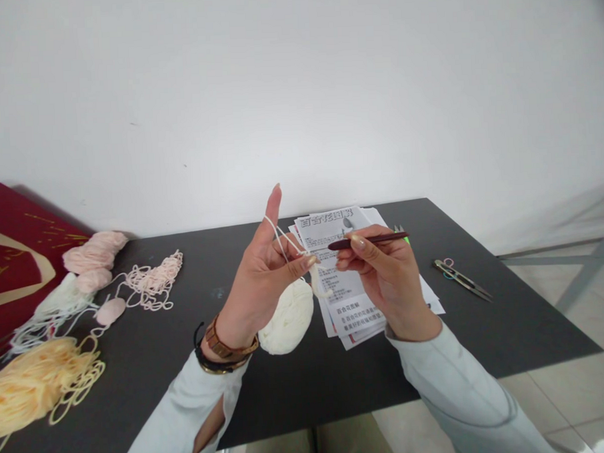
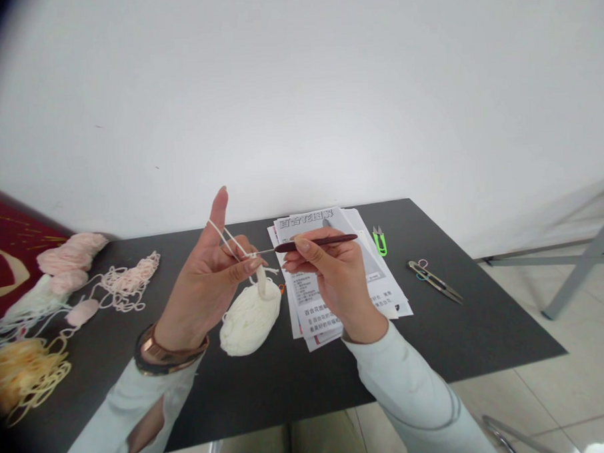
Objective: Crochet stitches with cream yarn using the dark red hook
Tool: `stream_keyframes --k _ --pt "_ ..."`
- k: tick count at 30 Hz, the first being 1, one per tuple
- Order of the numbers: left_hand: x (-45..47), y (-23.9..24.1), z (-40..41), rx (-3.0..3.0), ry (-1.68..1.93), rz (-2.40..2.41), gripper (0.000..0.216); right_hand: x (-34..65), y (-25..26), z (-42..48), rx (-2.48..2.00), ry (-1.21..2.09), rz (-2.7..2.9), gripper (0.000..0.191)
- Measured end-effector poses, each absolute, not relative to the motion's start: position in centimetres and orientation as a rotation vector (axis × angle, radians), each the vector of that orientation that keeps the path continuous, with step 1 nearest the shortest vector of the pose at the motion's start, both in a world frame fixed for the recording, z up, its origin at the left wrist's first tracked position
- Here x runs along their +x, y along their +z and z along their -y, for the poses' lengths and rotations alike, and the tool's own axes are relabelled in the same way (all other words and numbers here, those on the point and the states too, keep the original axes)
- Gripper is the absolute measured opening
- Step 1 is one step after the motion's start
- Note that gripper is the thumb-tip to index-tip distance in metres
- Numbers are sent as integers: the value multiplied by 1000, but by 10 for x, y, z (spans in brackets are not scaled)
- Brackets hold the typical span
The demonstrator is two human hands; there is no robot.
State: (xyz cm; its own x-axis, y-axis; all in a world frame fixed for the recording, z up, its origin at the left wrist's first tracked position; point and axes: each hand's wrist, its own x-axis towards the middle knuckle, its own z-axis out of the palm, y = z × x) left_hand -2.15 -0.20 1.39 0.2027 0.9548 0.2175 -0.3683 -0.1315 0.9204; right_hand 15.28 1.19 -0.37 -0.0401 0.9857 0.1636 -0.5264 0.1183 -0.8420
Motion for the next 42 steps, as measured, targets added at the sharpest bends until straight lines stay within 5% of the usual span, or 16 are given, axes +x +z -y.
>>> stream_keyframes --k 42 --pt "-32 15 3 1017 1102 -432 89 173 -3 -16 -516 1143 1176 15"
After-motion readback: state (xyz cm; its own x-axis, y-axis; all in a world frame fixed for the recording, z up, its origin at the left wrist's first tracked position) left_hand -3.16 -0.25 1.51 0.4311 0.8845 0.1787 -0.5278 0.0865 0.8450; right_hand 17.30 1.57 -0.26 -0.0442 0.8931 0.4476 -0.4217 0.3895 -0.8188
